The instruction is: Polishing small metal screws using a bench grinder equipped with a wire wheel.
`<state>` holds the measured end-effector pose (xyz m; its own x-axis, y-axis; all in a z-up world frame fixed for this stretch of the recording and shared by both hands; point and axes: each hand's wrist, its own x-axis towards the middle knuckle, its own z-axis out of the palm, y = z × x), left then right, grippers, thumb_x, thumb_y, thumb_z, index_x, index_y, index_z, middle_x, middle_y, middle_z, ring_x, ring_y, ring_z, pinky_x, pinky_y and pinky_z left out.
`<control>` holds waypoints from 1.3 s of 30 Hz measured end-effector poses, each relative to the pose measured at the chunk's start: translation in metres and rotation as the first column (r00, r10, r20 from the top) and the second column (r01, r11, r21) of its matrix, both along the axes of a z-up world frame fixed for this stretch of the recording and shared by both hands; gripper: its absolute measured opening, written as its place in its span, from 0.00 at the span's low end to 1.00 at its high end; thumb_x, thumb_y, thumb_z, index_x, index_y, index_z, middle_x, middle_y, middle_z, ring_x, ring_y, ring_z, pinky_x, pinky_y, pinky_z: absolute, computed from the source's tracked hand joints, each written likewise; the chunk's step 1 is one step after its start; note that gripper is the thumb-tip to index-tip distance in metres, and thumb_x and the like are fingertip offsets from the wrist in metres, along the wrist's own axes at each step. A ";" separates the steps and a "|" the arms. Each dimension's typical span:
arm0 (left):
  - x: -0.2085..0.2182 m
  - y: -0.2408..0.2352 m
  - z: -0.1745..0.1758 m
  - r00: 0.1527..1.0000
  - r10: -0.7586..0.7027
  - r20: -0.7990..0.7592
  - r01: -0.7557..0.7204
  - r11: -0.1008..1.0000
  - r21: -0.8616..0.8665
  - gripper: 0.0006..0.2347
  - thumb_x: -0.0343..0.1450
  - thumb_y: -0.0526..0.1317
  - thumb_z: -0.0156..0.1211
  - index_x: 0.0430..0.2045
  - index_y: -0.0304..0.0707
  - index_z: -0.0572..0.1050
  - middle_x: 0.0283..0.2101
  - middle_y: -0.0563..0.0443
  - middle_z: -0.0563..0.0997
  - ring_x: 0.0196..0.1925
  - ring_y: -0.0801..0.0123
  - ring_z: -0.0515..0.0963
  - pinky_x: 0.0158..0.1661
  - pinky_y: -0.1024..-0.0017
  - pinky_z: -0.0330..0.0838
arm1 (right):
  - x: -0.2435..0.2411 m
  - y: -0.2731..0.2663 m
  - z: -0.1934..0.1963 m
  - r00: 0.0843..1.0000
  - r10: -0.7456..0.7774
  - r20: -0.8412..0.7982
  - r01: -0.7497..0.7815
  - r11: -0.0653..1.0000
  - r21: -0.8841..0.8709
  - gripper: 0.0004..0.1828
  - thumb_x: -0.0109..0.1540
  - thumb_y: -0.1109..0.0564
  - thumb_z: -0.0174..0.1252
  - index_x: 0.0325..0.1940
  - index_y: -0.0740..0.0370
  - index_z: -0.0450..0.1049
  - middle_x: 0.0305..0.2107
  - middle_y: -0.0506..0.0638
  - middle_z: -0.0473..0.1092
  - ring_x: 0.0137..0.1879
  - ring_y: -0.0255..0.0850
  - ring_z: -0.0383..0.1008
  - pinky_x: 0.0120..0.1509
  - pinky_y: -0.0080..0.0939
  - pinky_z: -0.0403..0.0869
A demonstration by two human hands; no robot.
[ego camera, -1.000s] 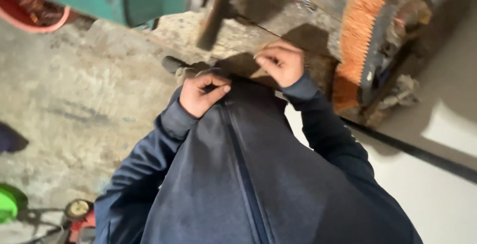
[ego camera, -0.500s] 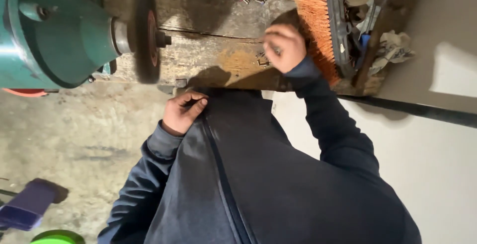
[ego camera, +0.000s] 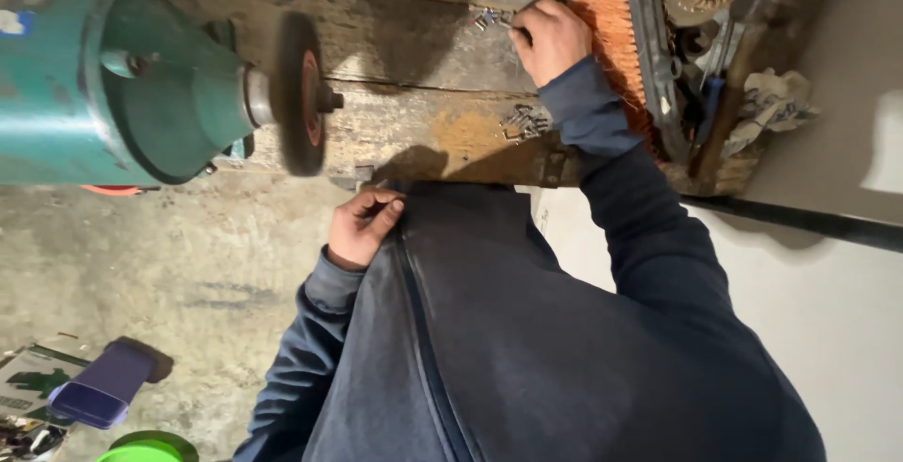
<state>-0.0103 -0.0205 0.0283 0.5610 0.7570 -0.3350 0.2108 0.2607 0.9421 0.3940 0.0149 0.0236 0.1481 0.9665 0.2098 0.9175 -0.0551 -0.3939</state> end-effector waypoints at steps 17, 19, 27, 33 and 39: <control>0.025 0.015 -0.020 0.976 0.058 0.209 -0.036 0.994 -0.107 0.10 0.74 0.33 0.63 0.48 0.29 0.75 0.43 0.52 0.83 0.45 0.77 0.81 0.48 0.77 0.75 | -0.150 -0.021 0.052 0.701 0.424 -0.574 -0.628 0.748 -0.214 0.08 0.57 0.56 0.66 0.35 0.58 0.75 0.27 0.54 0.76 0.33 0.50 0.79 0.36 0.47 0.75; 0.017 0.014 -0.026 0.973 0.062 0.223 -0.036 0.992 -0.120 0.08 0.74 0.32 0.63 0.45 0.29 0.75 0.42 0.51 0.83 0.45 0.77 0.82 0.48 0.77 0.76 | -0.160 -0.017 0.052 0.682 0.454 -0.573 -0.643 0.746 -0.174 0.09 0.57 0.56 0.67 0.35 0.59 0.74 0.28 0.54 0.76 0.34 0.51 0.79 0.36 0.47 0.74; -0.008 0.004 -0.029 0.872 0.245 0.424 -0.178 0.965 -0.193 0.09 0.78 0.29 0.54 0.52 0.30 0.66 0.45 0.48 0.80 0.45 0.70 0.82 0.47 0.72 0.78 | -0.208 -0.040 0.034 0.418 0.103 -0.902 -0.348 0.936 -0.055 0.10 0.64 0.62 0.65 0.49 0.62 0.76 0.41 0.54 0.79 0.43 0.40 0.83 0.48 0.38 0.81; -0.013 0.002 0.001 0.920 0.269 0.284 -0.244 0.962 -0.120 0.09 0.78 0.31 0.56 0.50 0.31 0.66 0.36 0.51 0.81 0.34 0.74 0.79 0.37 0.76 0.75 | -0.208 -0.031 0.048 0.597 0.431 -0.676 -0.499 0.860 0.108 0.08 0.64 0.64 0.66 0.47 0.64 0.79 0.43 0.55 0.78 0.48 0.46 0.82 0.53 0.41 0.78; -0.015 -0.002 -0.013 0.853 0.342 0.395 -0.286 0.938 -0.195 0.08 0.78 0.32 0.59 0.48 0.31 0.67 0.38 0.52 0.80 0.34 0.76 0.78 0.37 0.77 0.75 | -0.217 -0.030 0.056 0.654 0.473 -0.590 -0.490 0.859 0.146 0.10 0.63 0.63 0.67 0.48 0.66 0.79 0.43 0.56 0.77 0.48 0.48 0.80 0.52 0.43 0.78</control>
<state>-0.0256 -0.0225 0.0158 0.4080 0.8844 -0.2267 -0.3069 0.3667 0.8783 0.1767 -0.0147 0.0799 -0.2556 0.9412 0.2208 0.4003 0.3109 -0.8620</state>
